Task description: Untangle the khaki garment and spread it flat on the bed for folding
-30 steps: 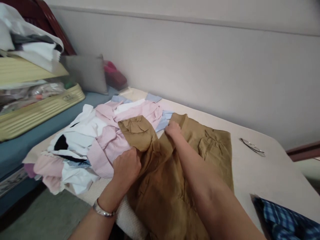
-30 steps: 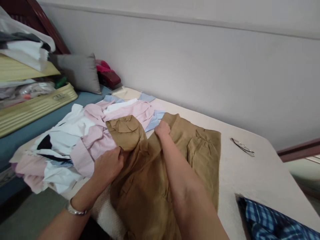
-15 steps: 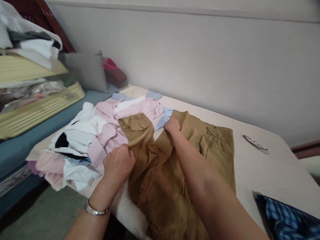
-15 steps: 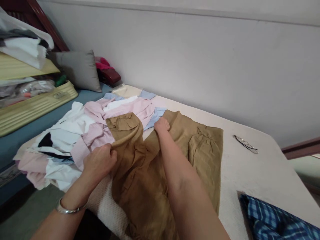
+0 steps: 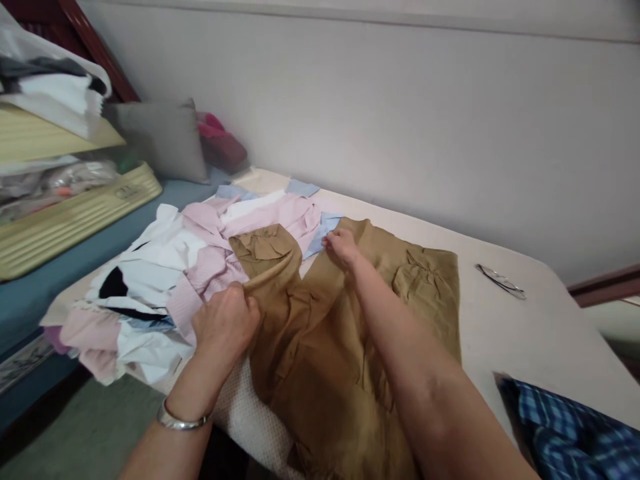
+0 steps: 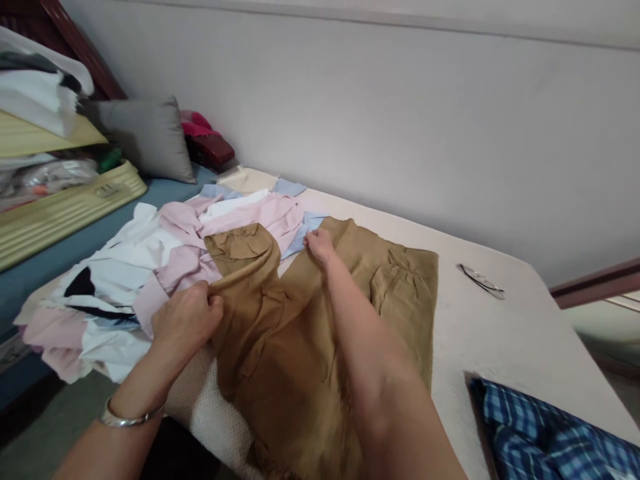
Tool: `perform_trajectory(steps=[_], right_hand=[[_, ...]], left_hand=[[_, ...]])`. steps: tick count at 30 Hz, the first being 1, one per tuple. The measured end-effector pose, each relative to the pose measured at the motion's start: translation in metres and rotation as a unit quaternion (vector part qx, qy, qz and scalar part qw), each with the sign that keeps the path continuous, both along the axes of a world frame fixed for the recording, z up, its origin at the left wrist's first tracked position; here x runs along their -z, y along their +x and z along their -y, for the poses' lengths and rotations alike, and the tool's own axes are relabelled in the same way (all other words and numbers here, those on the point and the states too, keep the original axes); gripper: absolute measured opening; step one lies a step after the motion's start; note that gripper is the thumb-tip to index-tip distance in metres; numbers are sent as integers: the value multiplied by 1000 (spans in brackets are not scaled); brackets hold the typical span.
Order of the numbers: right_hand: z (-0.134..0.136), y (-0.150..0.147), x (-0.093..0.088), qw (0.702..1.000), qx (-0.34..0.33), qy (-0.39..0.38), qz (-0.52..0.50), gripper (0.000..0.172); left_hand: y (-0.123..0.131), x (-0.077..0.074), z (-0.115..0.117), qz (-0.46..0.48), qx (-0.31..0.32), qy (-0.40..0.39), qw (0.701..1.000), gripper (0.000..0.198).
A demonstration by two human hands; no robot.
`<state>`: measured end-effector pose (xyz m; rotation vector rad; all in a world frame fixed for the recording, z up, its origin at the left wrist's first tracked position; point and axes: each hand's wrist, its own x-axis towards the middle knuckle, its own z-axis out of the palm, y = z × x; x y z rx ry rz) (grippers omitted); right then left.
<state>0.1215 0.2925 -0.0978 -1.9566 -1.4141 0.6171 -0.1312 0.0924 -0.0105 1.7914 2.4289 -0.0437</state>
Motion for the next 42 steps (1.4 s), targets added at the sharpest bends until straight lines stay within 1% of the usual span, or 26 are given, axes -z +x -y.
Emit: perform_trajectory(steps=[2, 4, 6, 8, 9, 10, 12, 14, 17, 19, 21, 24, 26, 29, 30, 32, 33, 35, 36, 38, 39, 40, 42], right_hand=[[18, 13, -7, 999, 8, 20, 33, 25], [43, 30, -10, 996, 33, 35, 73, 29], [69, 43, -8, 991, 55, 39, 114, 34], [92, 49, 0, 987, 58, 35, 148, 39], [101, 50, 6, 985, 55, 35, 159, 40], [108, 50, 13, 984, 47, 37, 170, 41], [117, 47, 24, 978, 25, 47, 203, 46], [119, 45, 33, 967, 3, 56, 248, 53], [117, 46, 38, 955, -4, 66, 288, 57], [116, 48, 40, 953, 2, 79, 293, 57], [115, 50, 42, 951, 4, 91, 295, 57], [115, 52, 44, 952, 5, 93, 291, 57], [115, 52, 43, 954, 4, 87, 288, 57], [115, 52, 42, 957, -1, 81, 279, 58], [115, 52, 42, 958, -2, 81, 276, 58], [115, 51, 41, 958, -1, 81, 274, 58], [115, 51, 42, 958, -1, 81, 275, 58], [115, 52, 43, 957, 0, 82, 278, 59], [115, 52, 43, 957, -2, 82, 280, 58], [114, 53, 44, 955, -7, 82, 284, 57], [114, 53, 45, 955, -8, 80, 286, 57], [114, 53, 45, 955, -9, 79, 287, 57], [114, 53, 45, 955, -5, 76, 286, 57]], left_hand=[[-2, 0, 0, -3, 2, 1, 1000, 30], [-1, -1, 2, -9, 7, 21, 1000, 29], [6, -1, 4, -20, 16, 87, 996, 28], [21, 1, 4, -17, 49, 168, 984, 26], [31, 4, 2, -4, 78, 193, 978, 24], [42, 9, -1, 13, 111, 199, 974, 22], [66, 23, -15, 42, 167, 165, 971, 20], [92, 38, -36, 46, 188, 119, 974, 21], [128, 56, -75, 29, 183, 87, 979, 30], [146, 64, -97, 26, 181, 68, 981, 35], [155, 68, -111, 23, 177, 46, 983, 36], [149, 71, -123, -12, 172, 57, 983, 38], [136, 73, -127, -50, 189, 68, 978, 39], [120, 73, -128, -93, 212, 47, 972, 36], [118, 73, -128, -100, 211, 49, 971, 35], [125, 71, -128, -101, 216, 83, 968, 33], [133, 70, -129, -94, 236, 110, 961, 33], [156, 69, -136, -55, 317, 151, 935, 35], [169, 71, -141, -28, 370, 153, 916, 36], [194, 77, -157, 28, 460, 114, 880, 41], [203, 82, -167, 46, 480, 87, 872, 45], [209, 88, -178, 55, 478, 66, 874, 49], [214, 98, -201, 56, 435, 49, 897, 55]])
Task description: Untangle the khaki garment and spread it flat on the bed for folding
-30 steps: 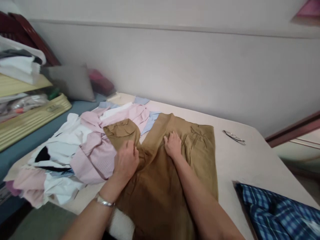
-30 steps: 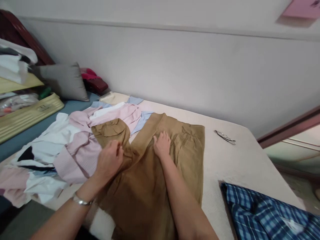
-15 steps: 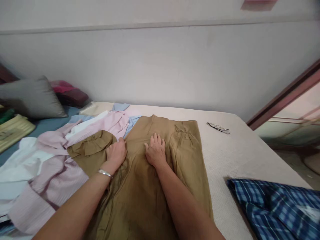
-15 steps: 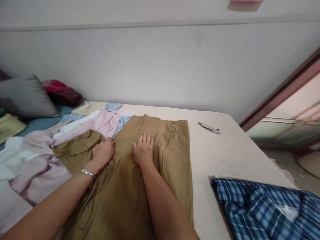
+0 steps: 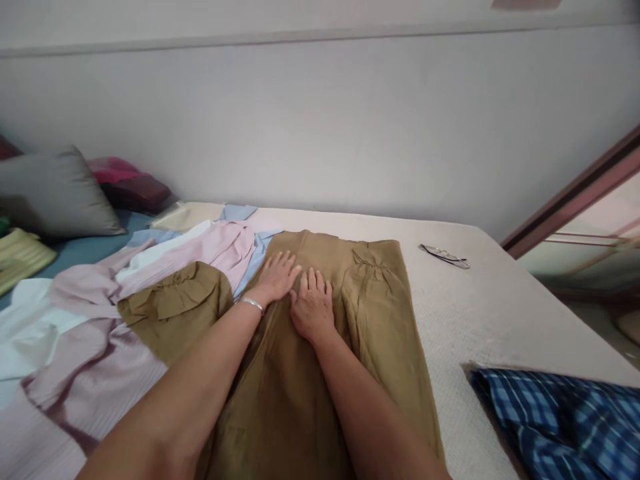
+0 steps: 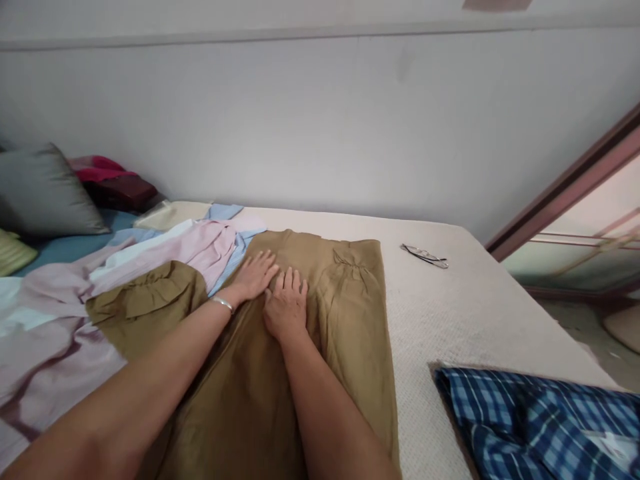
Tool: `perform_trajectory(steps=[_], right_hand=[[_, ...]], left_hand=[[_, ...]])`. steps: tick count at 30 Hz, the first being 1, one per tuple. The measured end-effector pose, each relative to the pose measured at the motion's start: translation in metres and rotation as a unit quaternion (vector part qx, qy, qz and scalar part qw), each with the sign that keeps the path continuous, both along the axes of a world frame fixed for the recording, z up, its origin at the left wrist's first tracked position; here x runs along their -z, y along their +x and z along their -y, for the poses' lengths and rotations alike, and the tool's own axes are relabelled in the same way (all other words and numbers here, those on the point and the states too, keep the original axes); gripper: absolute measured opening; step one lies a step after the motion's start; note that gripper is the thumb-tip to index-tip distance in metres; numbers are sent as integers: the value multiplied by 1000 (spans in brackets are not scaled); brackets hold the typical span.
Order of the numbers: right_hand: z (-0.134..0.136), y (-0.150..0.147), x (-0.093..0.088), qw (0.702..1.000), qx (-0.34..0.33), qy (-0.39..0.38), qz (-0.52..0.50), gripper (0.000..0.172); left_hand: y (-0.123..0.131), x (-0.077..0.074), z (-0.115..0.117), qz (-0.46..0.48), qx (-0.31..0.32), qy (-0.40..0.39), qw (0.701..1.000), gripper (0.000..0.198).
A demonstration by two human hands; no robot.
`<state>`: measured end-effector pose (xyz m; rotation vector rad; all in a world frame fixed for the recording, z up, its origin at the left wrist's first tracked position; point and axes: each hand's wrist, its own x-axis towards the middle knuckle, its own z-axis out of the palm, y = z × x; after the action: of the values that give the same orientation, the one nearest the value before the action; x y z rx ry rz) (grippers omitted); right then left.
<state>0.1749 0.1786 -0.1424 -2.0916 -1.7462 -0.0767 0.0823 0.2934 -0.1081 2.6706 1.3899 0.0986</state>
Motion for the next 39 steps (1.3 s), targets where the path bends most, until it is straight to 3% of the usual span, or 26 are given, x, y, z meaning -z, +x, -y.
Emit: perform_trajectory(steps=[3, 5, 9, 12, 15, 17, 23, 28, 32, 34, 37, 39], right_hand=[[-1, 0, 0, 1000, 3, -2, -6, 59], [-2, 0, 1, 1000, 1, 2, -10, 59], [-2, 0, 3, 1000, 0, 12, -17, 58], [-1, 0, 3, 1000, -2, 15, -19, 58], [-1, 0, 3, 1000, -1, 23, -16, 58], [0, 0, 3, 1000, 0, 26, -10, 58], [-1, -1, 2, 1000, 2, 16, -2, 57], [-2, -1, 4, 1000, 4, 18, -5, 58], [-1, -1, 2, 1000, 1, 15, -7, 58], [-1, -1, 1, 1000, 1, 13, -9, 58], [-1, 0, 1, 1000, -1, 9, -13, 59], [-2, 0, 2, 1000, -3, 6, -15, 60]], left_hand=[[-5, 3, -24, -15, -49, 3, 999, 62], [-8, -3, -21, -29, -40, -10, 999, 62], [-27, -7, 36, -3, -12, 52, 999, 56], [-73, 3, 82, -14, 20, 87, 996, 52], [-125, 6, 97, -44, -28, 95, 994, 49], [-145, 1, 100, -58, -38, 99, 993, 49], [-147, -14, 130, -45, 97, 129, 986, 46], [-163, -26, 143, -106, 10, 139, 985, 46], [-163, -27, 163, -49, 73, 134, 987, 49], [-164, -26, 171, -75, 68, 107, 989, 52], [-172, -38, 182, -117, -5, 100, 988, 50], [-179, -53, 194, -84, -80, 109, 987, 43]])
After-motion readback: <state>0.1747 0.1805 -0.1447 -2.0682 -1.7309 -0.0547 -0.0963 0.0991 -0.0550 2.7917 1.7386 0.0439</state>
